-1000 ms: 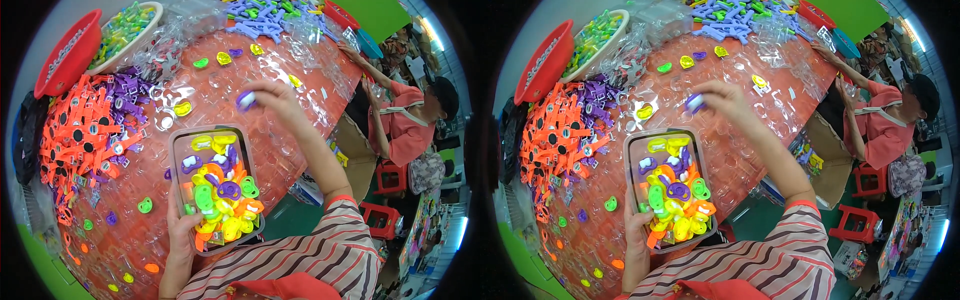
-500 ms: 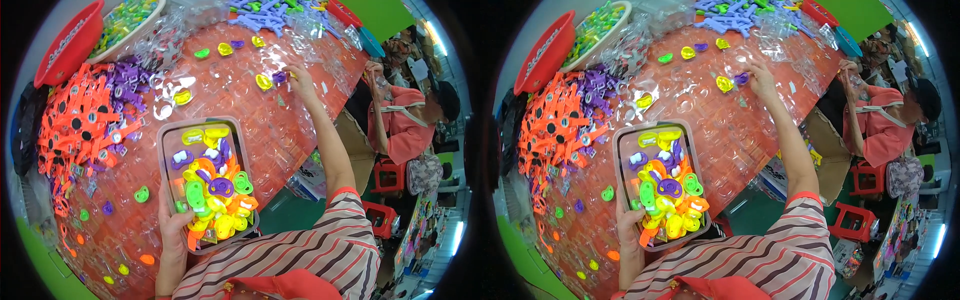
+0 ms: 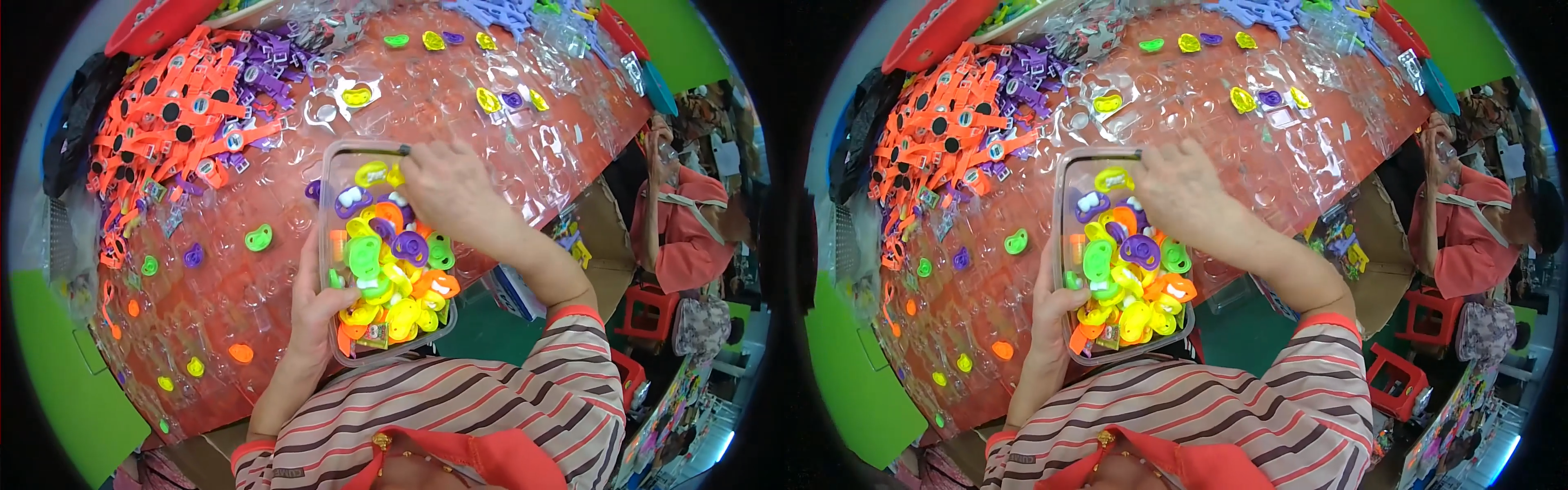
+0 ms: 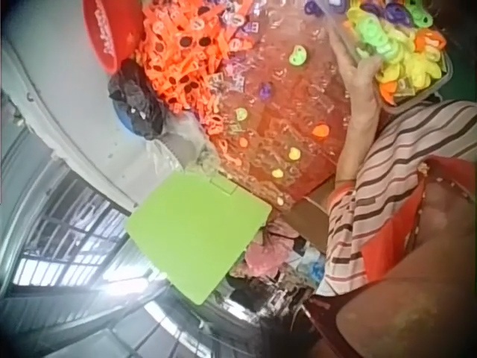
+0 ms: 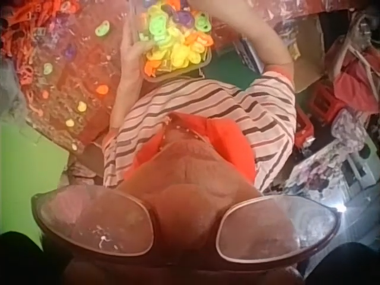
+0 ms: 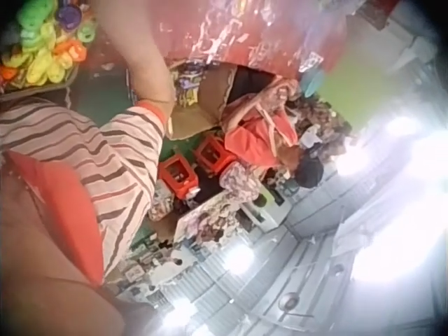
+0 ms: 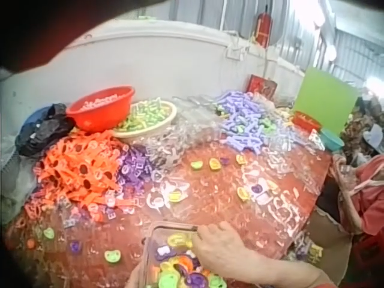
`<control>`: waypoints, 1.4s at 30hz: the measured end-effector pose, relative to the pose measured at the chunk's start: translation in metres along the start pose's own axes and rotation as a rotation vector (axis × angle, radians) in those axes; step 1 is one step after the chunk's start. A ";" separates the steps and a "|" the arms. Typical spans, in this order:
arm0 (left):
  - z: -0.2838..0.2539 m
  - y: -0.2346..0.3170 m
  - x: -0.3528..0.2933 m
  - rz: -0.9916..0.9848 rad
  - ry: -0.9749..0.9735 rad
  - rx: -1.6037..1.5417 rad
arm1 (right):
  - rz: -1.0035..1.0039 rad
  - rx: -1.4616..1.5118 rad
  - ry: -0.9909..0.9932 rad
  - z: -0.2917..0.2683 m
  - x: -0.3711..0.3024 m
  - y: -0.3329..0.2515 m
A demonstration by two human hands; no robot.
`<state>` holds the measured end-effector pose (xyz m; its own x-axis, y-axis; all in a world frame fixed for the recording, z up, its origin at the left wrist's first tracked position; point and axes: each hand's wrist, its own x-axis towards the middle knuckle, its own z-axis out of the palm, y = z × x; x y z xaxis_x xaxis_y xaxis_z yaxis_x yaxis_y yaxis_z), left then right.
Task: Placing various small colorful toy components into a clear plastic blister pack tray.
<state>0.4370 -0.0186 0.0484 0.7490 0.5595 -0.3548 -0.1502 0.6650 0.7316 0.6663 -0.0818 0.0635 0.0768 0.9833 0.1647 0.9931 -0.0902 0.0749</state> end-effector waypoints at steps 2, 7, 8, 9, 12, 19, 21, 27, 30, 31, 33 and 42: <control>-0.003 -0.007 -0.003 0.006 0.033 -0.001 | 0.015 0.038 0.002 0.012 -0.001 -0.006; 0.001 0.000 -0.011 -0.014 0.054 -0.019 | 0.071 0.237 -0.153 0.013 -0.004 -0.003; 0.002 0.001 -0.011 -0.022 0.054 -0.010 | 0.076 0.233 -0.152 0.013 -0.005 -0.001; 0.002 0.001 -0.012 -0.024 0.050 -0.010 | 0.069 0.285 -0.118 0.013 -0.008 0.002; 0.003 0.002 -0.008 -0.026 0.047 0.010 | 0.022 0.333 -0.068 0.014 -0.009 0.014; 0.012 0.010 0.000 -0.055 0.011 0.022 | -0.013 0.211 -0.015 0.016 -0.007 0.020; 0.010 0.008 0.003 -0.061 0.000 0.025 | 0.003 0.170 0.022 0.019 -0.006 0.020; 0.004 0.007 0.009 -0.063 0.032 0.024 | 0.301 0.991 0.087 0.029 -0.006 0.045; -0.005 0.006 0.009 -0.038 0.042 0.012 | 0.607 1.666 0.102 0.023 -0.004 0.055; -0.003 0.008 0.008 -0.047 0.066 0.008 | 0.609 1.698 0.156 0.029 -0.007 0.064; -0.012 0.006 0.005 -0.037 0.064 -0.009 | 0.640 1.804 0.153 0.033 -0.011 0.083; -0.026 0.016 -0.006 0.055 0.142 -0.066 | 0.806 1.462 0.394 0.075 -0.009 0.138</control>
<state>0.4133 0.0008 0.0473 0.6408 0.6568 -0.3975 -0.2337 0.6601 0.7139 0.8090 -0.0914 -0.0018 0.7574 0.6499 -0.0629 -0.0165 -0.0772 -0.9969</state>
